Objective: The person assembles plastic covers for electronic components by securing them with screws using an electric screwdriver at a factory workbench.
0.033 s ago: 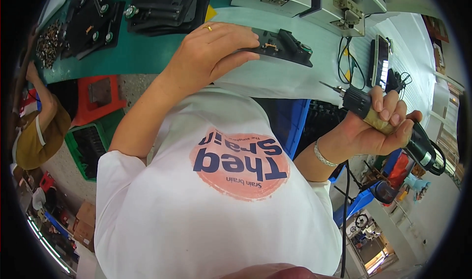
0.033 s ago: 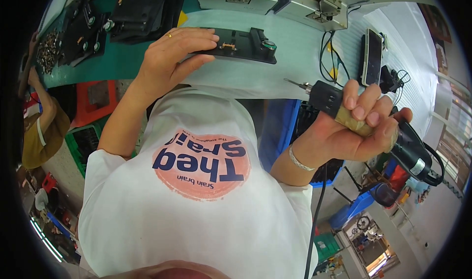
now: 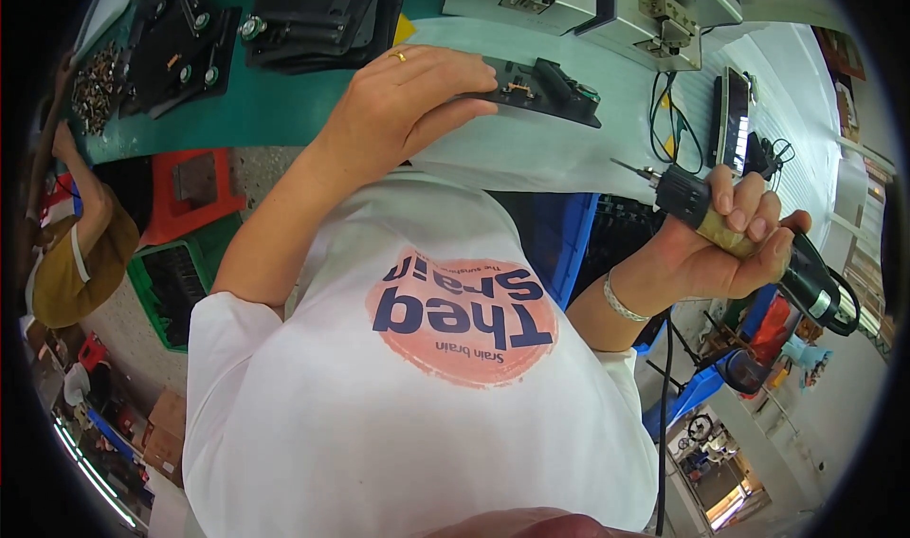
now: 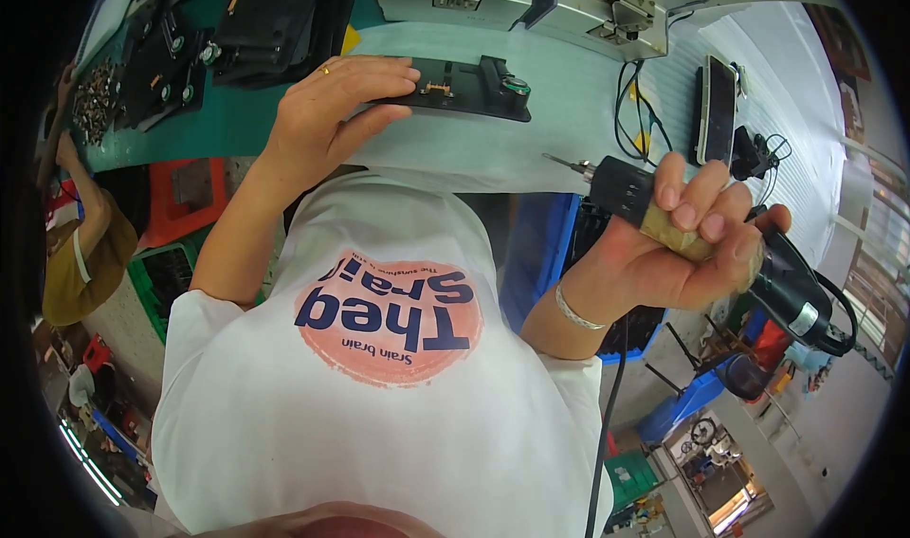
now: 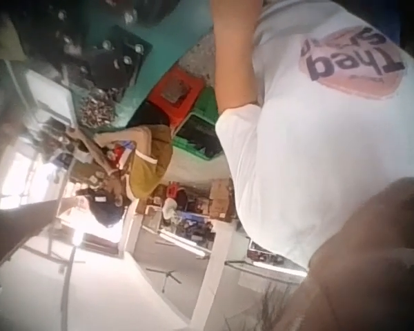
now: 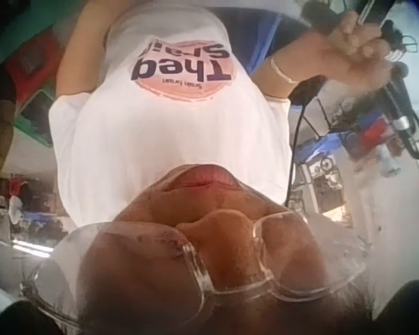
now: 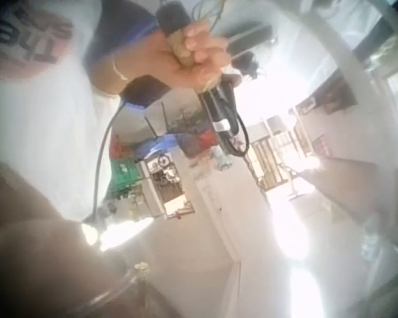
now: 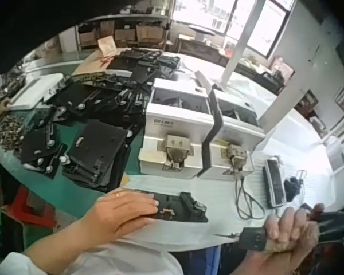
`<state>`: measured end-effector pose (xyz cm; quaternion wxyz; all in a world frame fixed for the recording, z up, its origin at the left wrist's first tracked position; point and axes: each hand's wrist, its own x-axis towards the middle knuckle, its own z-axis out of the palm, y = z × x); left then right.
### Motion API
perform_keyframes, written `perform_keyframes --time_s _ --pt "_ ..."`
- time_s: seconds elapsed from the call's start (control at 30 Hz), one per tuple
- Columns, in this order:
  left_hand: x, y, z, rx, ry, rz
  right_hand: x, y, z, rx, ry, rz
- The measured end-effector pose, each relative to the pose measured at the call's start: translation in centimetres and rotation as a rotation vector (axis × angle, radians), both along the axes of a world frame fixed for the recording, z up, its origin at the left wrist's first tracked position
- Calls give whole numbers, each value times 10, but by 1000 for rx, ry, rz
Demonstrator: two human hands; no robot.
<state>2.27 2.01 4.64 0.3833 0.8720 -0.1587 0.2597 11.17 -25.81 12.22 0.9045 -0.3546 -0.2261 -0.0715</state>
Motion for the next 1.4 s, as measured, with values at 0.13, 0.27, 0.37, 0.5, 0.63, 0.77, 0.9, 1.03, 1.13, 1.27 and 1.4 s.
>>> perform_keyframes --time_s 0.13,0.27,0.37,0.5,0.63,0.77,0.9,1.03,1.13,1.27,1.4 --pt "4 0 2 -9 35 30 -4 9 -10 -12 -38 -33" --pt "7 0 -1 -3 -65 39 -4 10 -16 -99 -57 -83" --pt "0 1 5 -6 -115 18 -2 9 -21 -117 -105 -67" --pt "-17 8 25 18 -201 61 -1 12 -25 -75 -38 -56" --pt "-36 38 48 -82 -445 218 -3 14 -29 -95 11 -82" --pt "-46 59 58 -256 -592 633 -4 23 -33 -110 30 -78" --pt "-34 95 56 262 -617 606 -6 34 -36 -103 83 -65" --pt "-25 96 60 585 -510 603 -11 41 -33 -118 84 -61" --pt "-21 94 53 654 -469 617 -12 42 -34 -141 74 -85" --pt "-21 96 59 -466 -421 654 -11 41 -35 -134 88 -112" --pt "-22 105 76 -1028 -232 426 -12 48 -33 -145 109 -130"
